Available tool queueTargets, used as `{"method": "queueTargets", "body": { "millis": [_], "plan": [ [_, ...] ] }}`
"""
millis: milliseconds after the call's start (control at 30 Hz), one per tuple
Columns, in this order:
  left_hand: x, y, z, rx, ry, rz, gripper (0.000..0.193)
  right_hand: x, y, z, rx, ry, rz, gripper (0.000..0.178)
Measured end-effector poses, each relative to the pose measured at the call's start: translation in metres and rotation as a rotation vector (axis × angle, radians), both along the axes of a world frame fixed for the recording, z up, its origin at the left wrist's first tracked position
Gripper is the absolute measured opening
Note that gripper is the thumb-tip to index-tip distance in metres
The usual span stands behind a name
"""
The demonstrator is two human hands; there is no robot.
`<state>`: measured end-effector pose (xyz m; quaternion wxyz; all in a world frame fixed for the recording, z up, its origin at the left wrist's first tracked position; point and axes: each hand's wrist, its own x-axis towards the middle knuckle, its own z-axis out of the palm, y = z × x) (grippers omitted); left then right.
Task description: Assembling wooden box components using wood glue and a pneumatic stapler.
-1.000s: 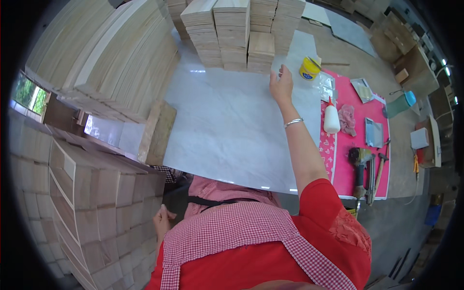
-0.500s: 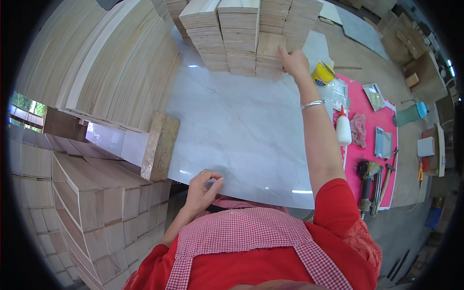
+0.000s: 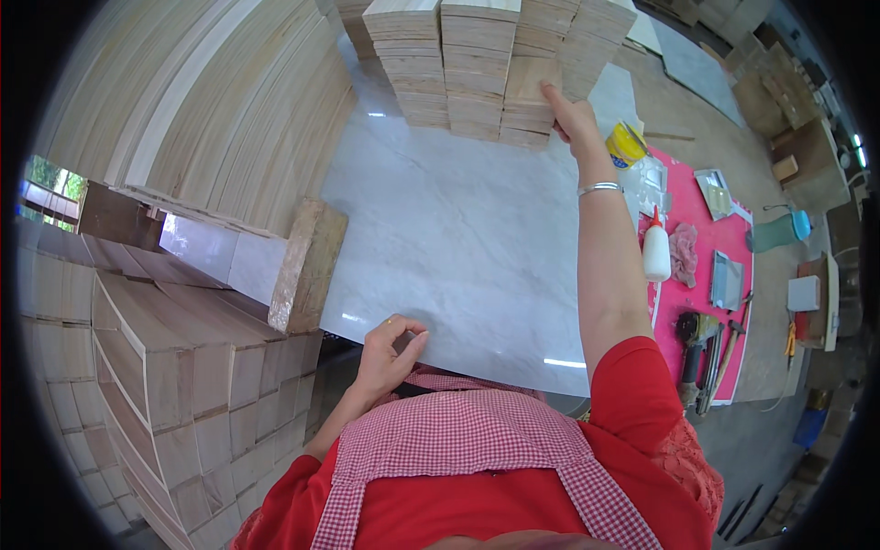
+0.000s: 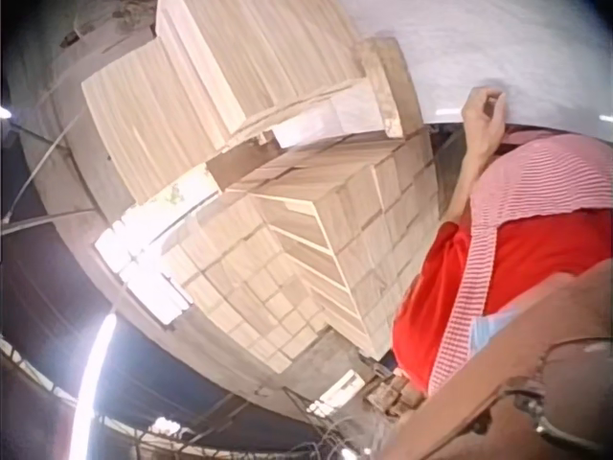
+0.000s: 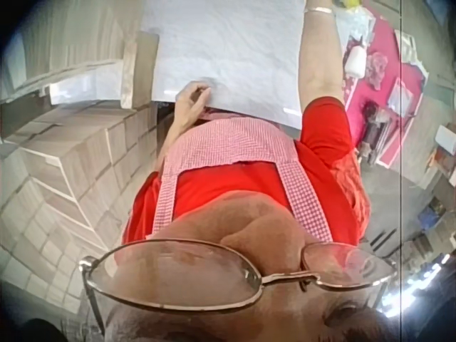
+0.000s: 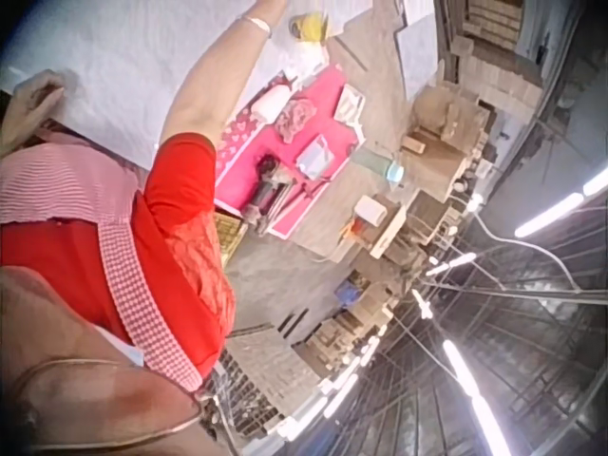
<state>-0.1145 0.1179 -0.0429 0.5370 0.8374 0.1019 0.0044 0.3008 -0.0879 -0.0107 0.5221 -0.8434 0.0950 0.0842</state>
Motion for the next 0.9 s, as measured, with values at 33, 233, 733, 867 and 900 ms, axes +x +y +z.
{"method": "queueTargets", "body": {
  "millis": [33, 233, 733, 867, 900],
  "plan": [
    [0.001, 0.0, 0.0, 0.003, -0.011, -0.013, 0.011, -0.003, -0.001, 0.001, -0.001, 0.019, 0.003, 0.067],
    [0.01, -0.002, -0.001, 0.001, -0.053, -0.063, 0.013, -0.027, -0.014, -0.009, 0.188, 0.048, 0.013, 0.059],
    [0.106, -0.059, -0.027, -0.516, -0.165, -0.244, 0.122, -0.289, -0.061, -0.056, 0.058, -0.3, 0.506, 0.082],
    [0.097, -0.065, -0.049, -0.27, -0.282, -0.258, 0.121, -0.317, -0.069, -0.041, -0.095, -0.623, 0.42, 0.083],
    [0.097, -0.065, -0.053, -0.216, -0.295, -0.249, 0.121, -0.324, -0.069, -0.036, -0.103, -0.623, 0.436, 0.083]
  ]
}}
